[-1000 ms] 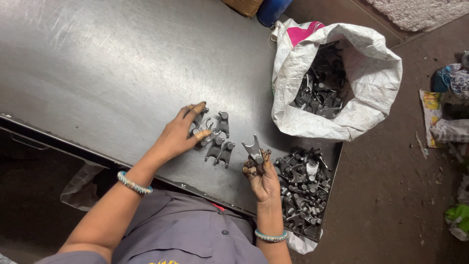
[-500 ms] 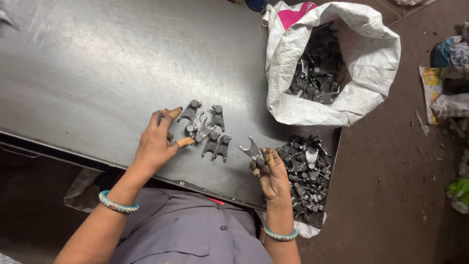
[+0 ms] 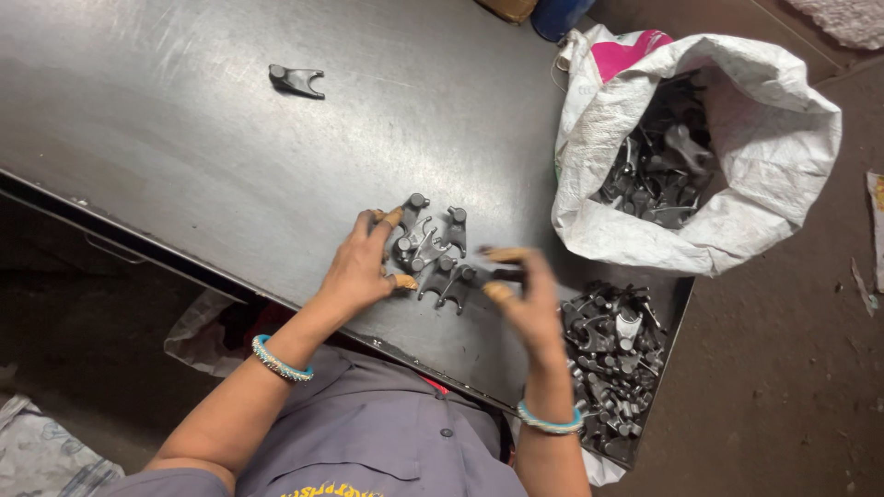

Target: The person repeatedly picks up small metal parts from a white sack and a metal tray, then places them on a stainless steel table. The person handles the parts one at a time, arranging them in small groups on the table surface.

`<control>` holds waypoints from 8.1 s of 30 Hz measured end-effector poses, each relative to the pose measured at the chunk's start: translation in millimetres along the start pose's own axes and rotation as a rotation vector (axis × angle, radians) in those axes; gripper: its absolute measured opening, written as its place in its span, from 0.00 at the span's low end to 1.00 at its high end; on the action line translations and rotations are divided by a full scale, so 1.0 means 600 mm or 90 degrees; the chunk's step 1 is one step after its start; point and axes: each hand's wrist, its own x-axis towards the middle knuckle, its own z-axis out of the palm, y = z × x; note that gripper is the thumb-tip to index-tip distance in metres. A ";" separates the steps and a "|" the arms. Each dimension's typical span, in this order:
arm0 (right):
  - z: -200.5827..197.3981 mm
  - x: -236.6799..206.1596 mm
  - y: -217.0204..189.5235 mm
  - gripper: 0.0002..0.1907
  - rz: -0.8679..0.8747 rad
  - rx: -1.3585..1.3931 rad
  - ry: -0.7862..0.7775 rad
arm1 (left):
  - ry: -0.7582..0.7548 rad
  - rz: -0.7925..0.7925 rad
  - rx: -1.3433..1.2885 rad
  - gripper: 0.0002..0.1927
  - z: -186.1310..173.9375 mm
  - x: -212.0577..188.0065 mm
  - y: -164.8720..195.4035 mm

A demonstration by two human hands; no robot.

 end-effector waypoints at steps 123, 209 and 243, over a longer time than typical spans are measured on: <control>0.028 -0.082 0.029 0.27 0.211 0.416 0.159 | -0.014 -0.015 -0.160 0.45 0.010 0.017 0.028; 0.030 0.130 -0.002 0.22 -0.003 -0.284 0.059 | 0.239 -0.188 0.126 0.45 -0.156 0.052 -0.083; 0.034 -0.045 0.106 0.19 0.264 0.415 0.099 | -0.190 -0.344 -1.000 0.11 0.141 -0.017 0.005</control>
